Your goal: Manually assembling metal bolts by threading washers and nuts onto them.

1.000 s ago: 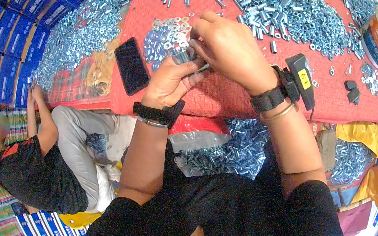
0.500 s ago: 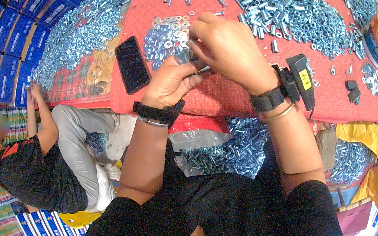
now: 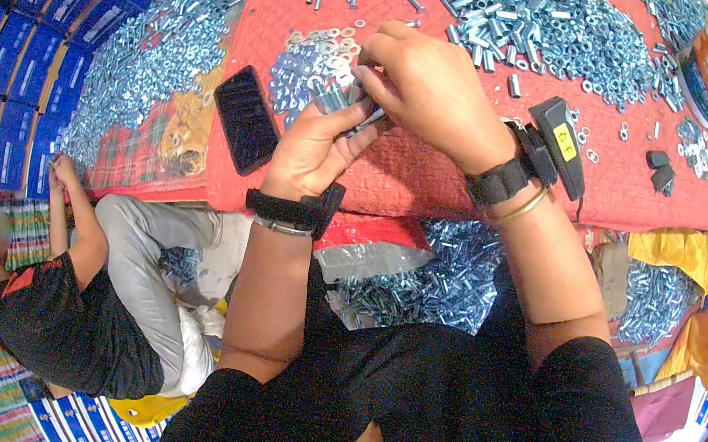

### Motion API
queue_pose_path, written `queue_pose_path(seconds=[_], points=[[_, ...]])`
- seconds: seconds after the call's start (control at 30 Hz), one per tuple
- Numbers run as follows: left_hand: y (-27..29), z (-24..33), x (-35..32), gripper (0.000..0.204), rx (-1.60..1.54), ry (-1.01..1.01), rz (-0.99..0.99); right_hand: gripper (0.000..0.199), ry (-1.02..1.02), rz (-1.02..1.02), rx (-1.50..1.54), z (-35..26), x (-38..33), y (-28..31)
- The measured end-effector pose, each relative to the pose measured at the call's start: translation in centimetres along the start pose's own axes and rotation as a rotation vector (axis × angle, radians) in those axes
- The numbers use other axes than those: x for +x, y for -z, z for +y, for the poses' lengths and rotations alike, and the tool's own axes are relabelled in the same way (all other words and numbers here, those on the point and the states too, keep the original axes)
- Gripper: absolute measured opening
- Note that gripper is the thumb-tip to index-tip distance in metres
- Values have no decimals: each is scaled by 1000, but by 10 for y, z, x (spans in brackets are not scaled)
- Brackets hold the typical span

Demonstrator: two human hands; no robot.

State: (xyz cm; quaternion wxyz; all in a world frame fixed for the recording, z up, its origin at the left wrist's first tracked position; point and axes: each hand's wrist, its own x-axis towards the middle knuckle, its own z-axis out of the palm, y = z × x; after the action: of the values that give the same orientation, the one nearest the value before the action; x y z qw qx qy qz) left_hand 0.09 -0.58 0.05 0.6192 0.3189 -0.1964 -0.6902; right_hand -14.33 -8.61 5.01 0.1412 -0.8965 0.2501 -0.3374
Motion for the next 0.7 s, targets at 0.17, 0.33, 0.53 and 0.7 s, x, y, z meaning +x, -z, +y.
queue_pose_path(seconds=[0.17,0.33,0.53,0.7], points=[[3,-4,1,22,-8,3,24,13,-8,-6,11,6,-2,-3],[10,0,4,20,-59,23,35,21,-111,98,155,23,0,4],[13,1,7,19,-154,-9,87,29,-434,-79,708,22,-7,7],[12,-2,9,19,-187,-34,75,19,-451,-45,609,21,-9,-8]])
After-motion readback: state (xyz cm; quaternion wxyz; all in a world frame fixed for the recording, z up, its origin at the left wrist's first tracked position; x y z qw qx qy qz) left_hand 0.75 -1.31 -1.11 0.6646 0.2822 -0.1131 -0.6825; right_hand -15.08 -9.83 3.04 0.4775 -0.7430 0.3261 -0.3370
